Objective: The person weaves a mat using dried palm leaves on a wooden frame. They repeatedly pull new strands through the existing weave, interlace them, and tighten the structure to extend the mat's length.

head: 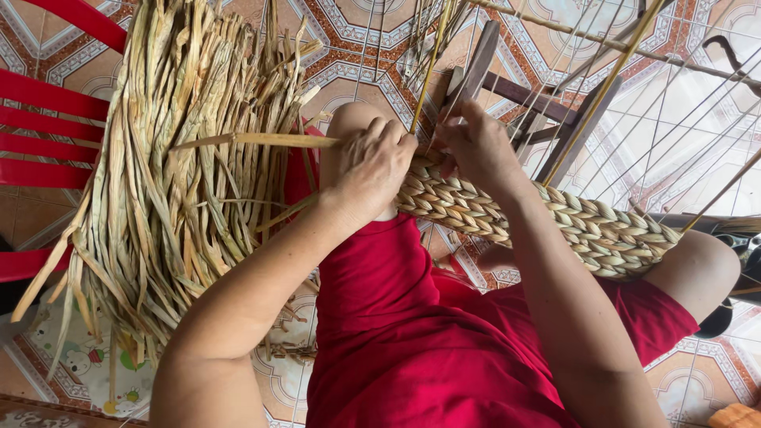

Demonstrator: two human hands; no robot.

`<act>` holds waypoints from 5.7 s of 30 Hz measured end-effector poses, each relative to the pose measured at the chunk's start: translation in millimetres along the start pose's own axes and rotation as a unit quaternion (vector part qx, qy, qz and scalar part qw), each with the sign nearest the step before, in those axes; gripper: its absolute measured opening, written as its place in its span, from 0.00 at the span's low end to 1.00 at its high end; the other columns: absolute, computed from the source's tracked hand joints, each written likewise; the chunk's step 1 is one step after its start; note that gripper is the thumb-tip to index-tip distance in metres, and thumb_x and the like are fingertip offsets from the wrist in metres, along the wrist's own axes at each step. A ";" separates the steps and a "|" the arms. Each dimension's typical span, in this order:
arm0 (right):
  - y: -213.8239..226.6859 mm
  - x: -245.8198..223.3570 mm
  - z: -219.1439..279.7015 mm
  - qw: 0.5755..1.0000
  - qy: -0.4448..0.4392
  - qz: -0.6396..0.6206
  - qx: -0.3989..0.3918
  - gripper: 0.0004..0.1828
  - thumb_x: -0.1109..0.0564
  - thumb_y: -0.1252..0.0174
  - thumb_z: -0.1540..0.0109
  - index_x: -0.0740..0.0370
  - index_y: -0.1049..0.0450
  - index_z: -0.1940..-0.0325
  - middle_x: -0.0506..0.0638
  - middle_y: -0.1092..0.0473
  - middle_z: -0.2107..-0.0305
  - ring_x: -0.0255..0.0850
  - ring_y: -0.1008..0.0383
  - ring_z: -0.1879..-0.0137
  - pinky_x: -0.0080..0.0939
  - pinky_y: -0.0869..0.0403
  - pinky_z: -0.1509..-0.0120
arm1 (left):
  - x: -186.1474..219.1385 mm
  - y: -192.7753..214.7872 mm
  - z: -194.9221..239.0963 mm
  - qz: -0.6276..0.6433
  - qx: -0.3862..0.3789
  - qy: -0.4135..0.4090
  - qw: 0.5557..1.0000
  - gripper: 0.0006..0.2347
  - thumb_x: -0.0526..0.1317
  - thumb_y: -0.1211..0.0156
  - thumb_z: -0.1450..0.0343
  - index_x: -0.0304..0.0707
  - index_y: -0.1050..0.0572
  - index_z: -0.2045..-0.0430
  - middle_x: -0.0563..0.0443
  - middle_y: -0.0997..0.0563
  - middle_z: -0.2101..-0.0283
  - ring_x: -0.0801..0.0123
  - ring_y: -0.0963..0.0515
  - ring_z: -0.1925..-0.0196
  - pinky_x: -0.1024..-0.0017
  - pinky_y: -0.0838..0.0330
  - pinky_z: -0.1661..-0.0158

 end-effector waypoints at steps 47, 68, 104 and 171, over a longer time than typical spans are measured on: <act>-56.1 -85.8 -13.9 0.773 0.428 0.468 -0.029 0.09 0.48 0.42 0.34 0.49 0.19 0.60 0.44 0.22 0.73 0.37 0.22 0.56 0.55 0.40 0.24 | -133.8 -15.2 33.2 0.620 0.050 0.327 0.711 0.10 0.35 0.57 0.25 0.30 0.26 0.57 0.45 0.16 0.73 0.78 0.33 0.88 0.79 0.40 0.87; -65.0 -85.7 -40.0 0.796 0.379 0.465 -0.080 0.11 0.50 0.49 0.29 0.55 0.26 0.62 0.46 0.34 0.88 0.40 0.33 0.83 0.44 0.30 0.49 | -38.1 -20.4 62.4 0.520 0.187 0.361 0.751 0.10 0.41 0.43 0.23 0.30 0.23 0.65 0.47 0.17 0.73 0.75 0.21 0.81 0.75 0.28 0.80; -38.0 -124.6 7.2 0.822 0.445 0.347 -0.078 0.07 0.50 0.43 0.36 0.55 0.24 0.62 0.48 0.25 0.77 0.44 0.25 0.74 0.46 0.30 0.49 | -36.9 -93.7 39.8 0.738 0.205 0.325 0.554 0.11 0.32 0.47 0.26 0.29 0.25 0.50 0.51 0.19 0.53 0.75 0.22 0.53 0.75 0.27 0.52; -15.5 -48.9 -6.9 0.837 0.096 0.538 -0.016 0.14 0.56 0.53 0.31 0.56 0.35 0.41 0.55 0.36 0.50 0.44 0.27 0.61 0.41 0.24 0.70 | -23.8 -5.1 -3.7 0.295 0.190 0.145 0.925 0.16 0.24 0.36 0.37 0.25 0.29 0.56 0.34 0.25 0.60 0.53 0.20 0.61 0.67 0.19 0.63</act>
Point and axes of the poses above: each hand's wrist, its own z-axis away from the middle knuckle, its own y-axis out of the back of the hand, x = y × z, the point moved 9 cm from there along -z, towards the middle knuckle
